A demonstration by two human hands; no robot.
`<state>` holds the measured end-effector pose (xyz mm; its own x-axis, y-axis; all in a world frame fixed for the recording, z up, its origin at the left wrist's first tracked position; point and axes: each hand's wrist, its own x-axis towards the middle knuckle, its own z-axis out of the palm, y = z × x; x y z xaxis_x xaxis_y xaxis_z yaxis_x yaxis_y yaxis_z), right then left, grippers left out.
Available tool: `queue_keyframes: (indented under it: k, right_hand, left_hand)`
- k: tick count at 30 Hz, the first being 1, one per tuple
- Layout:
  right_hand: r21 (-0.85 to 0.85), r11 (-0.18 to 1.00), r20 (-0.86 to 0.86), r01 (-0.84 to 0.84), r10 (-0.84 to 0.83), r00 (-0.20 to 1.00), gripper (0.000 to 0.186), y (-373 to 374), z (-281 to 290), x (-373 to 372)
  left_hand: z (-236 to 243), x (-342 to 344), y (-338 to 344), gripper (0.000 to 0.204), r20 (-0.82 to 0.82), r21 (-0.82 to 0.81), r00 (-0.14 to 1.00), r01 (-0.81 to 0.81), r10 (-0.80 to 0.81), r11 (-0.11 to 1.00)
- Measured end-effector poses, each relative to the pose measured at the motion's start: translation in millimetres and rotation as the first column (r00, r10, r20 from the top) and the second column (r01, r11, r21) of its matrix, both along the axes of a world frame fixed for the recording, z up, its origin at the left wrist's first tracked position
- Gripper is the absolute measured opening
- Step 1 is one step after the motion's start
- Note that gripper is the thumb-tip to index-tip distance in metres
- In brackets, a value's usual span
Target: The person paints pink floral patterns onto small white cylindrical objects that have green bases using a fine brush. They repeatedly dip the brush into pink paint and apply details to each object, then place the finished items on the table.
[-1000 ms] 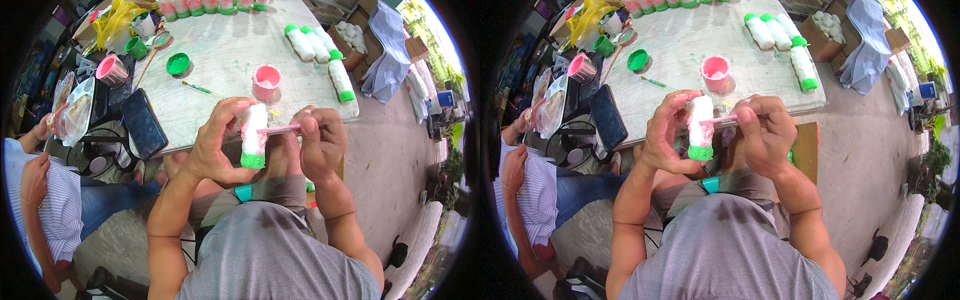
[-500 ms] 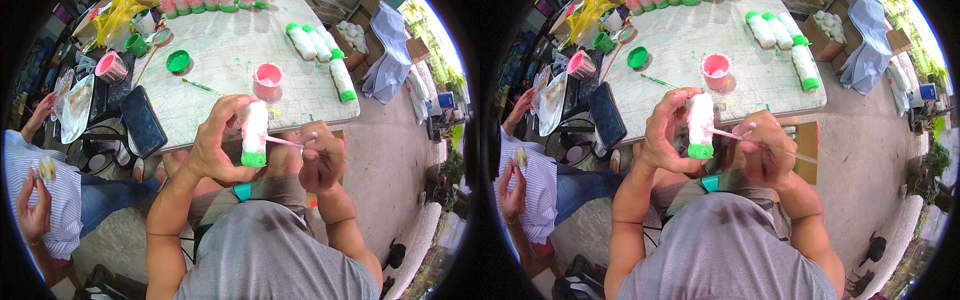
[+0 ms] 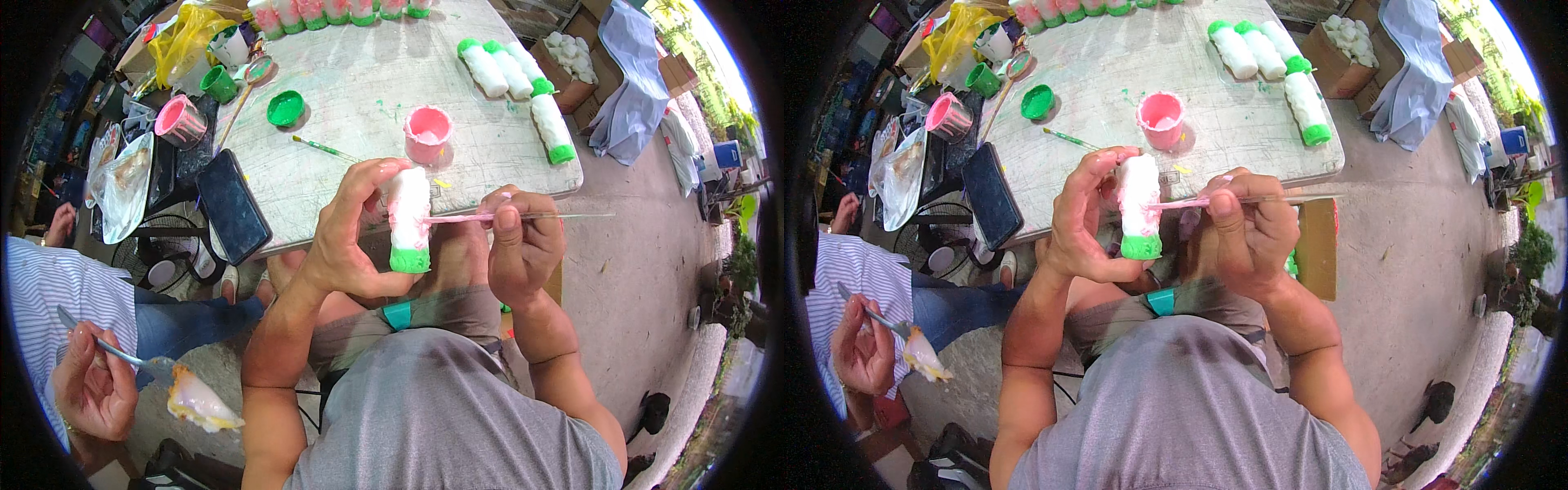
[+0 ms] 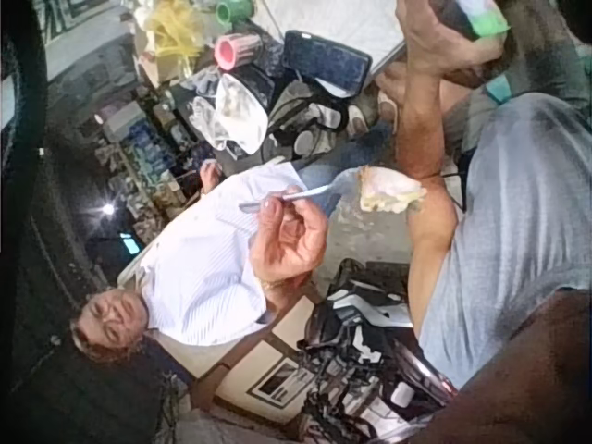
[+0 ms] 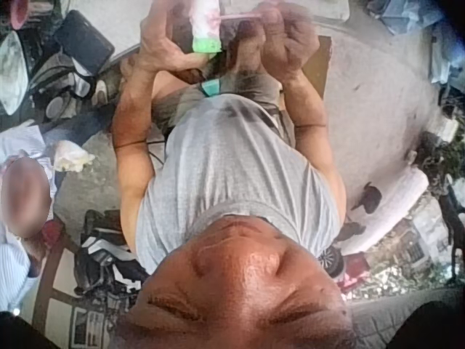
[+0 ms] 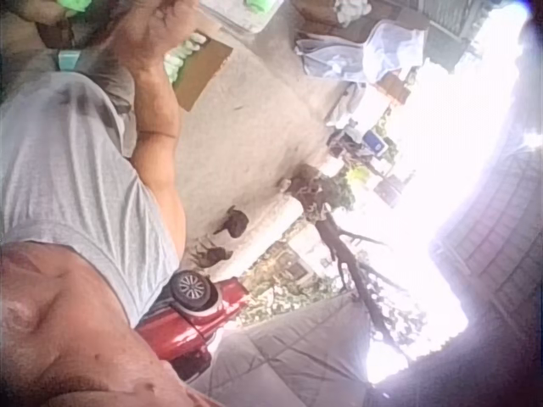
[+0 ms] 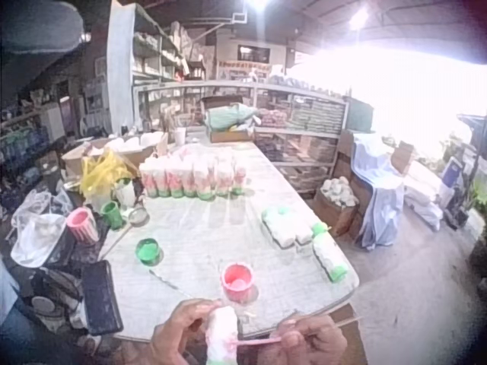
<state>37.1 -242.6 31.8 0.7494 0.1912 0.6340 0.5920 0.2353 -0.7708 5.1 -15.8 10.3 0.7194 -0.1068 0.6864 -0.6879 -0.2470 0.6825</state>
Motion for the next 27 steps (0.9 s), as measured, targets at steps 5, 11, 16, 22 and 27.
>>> queue_keyframes:
  k: [5,11,16,22,27]
  right_hand:
    - [0.138,0.990,-0.137,0.039,-0.020,0.990,0.009,-5.6,-2.4,4.8]
    - [0.238,0.969,-0.370,0.073,0.021,0.929,0.014,-6.6,-1.0,9.7]
    - [0.261,0.964,-0.337,0.051,0.042,0.941,0.014,-5.2,-16.6,4.2]
    - [0.241,0.967,-0.264,0.085,-0.020,0.964,0.011,-4.6,-21.3,6.3]
    - [0.279,0.960,-0.215,-0.015,0.078,0.973,0.012,13.7,-18.8,1.5]
  left_hand:
    - [-0.3,-0.7,-0.7,0.102,-0.009,0.003,1.000,-0.015,0.016,1.000]
    - [-10.3,0.0,0.7,0.110,-0.033,-0.110,0.999,0.024,-0.027,0.994]
    - [-13.1,-5.5,-4.1,0.110,-0.120,-0.098,0.992,0.036,-0.048,0.994]
    - [-5.2,-2.4,-4.5,0.105,-0.016,0.094,0.984,-0.177,0.179,0.980]
    - [-3.5,-1.6,-4.8,0.104,0.002,0.097,0.982,-0.190,0.191,0.977]
